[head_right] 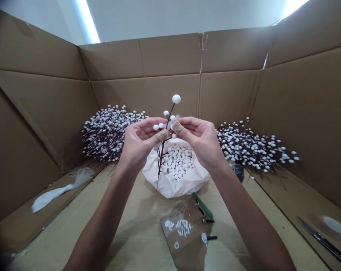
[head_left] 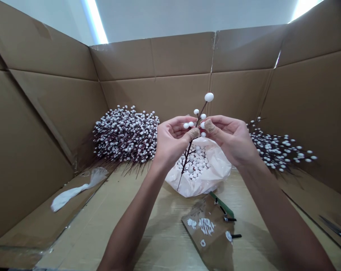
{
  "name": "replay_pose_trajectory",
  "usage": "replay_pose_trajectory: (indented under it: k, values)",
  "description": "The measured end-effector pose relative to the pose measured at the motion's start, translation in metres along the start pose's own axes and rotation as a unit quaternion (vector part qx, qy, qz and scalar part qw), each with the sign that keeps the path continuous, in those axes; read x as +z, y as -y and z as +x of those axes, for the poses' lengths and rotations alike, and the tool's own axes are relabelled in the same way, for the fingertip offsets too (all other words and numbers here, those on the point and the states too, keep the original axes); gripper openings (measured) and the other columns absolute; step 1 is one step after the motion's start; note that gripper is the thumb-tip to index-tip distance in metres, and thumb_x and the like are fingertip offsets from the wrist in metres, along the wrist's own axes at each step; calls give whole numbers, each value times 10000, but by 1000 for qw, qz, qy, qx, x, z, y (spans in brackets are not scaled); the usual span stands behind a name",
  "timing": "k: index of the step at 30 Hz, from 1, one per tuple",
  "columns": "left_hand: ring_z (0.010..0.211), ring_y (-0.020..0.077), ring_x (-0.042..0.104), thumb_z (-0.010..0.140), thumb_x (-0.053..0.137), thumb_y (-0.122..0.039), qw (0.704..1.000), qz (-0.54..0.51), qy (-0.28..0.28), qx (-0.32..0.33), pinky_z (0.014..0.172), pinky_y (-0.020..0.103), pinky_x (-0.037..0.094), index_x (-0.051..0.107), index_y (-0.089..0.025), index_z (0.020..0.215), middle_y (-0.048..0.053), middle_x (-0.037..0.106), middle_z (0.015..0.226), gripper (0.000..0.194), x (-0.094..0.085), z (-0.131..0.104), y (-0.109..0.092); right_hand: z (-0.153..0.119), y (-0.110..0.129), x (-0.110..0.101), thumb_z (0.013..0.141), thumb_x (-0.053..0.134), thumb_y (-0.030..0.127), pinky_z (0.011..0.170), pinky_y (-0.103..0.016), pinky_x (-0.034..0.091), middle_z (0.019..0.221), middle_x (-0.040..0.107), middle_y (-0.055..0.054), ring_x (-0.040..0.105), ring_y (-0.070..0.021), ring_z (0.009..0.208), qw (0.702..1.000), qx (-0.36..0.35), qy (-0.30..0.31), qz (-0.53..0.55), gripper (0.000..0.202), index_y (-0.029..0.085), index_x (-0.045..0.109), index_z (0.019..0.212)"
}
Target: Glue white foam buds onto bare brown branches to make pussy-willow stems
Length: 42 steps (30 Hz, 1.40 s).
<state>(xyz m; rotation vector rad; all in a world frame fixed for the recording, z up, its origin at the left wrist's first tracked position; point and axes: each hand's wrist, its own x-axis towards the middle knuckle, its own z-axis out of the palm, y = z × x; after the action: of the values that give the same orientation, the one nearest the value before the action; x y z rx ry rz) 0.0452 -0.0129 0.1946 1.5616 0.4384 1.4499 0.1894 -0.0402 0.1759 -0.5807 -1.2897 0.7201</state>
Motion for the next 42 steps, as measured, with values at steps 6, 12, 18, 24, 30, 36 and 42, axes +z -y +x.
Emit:
replay_pose_trajectory:
  k: [6,12,18,24,30,36,42]
  values:
    - [658,129,661,614,753,-85,1000,13,-4,18,660,250,559,701,-139,747,38,701,711,153,0,-2,-1,0,-7,3,718,779,315,748,-295,575,843,717,-43,676,-146,770,1000,-19,-16,-1,204,174,721,854]
    - [643,121,655,616,727,-63,999,28,-13,36,647,243,555,700,-151,730,30,701,707,146,0,-2,0,-3,-5,8,698,795,310,791,-314,583,880,728,-42,689,-161,819,998,-50,-33,-29,214,183,717,851]
    - [624,124,650,615,745,-100,999,21,-9,26,631,250,549,701,-153,736,29,695,686,139,-2,0,2,-3,-7,9,715,784,279,781,-303,579,867,723,-29,683,-144,796,999,-31,-36,0,169,193,717,844]
    - [626,136,658,607,753,-117,1000,-23,-17,4,623,262,542,698,-150,780,41,705,692,184,-10,6,-1,2,-3,-1,782,709,409,955,-380,512,1030,687,-52,654,-187,984,998,47,28,29,273,214,689,972]
    - [636,117,660,598,744,-92,980,-127,-150,21,584,199,490,663,-139,806,29,701,695,228,-42,26,-1,-12,-29,5,675,792,414,879,-379,530,1292,546,-122,580,-246,1116,920,254,276,-113,816,251,411,1378]
    - [460,47,547,622,722,-52,944,-204,-258,-14,411,125,307,611,-127,837,1,652,615,254,-84,42,10,-38,-67,52,799,648,488,711,-285,510,794,667,-76,628,-145,726,874,303,367,-92,399,114,640,940]
    - [490,57,552,669,686,-54,930,-255,-258,-60,505,147,422,580,-125,823,2,627,628,201,-110,48,24,-34,-69,65,835,548,586,591,-257,469,646,651,-72,576,-120,566,871,320,364,-85,496,99,641,847]
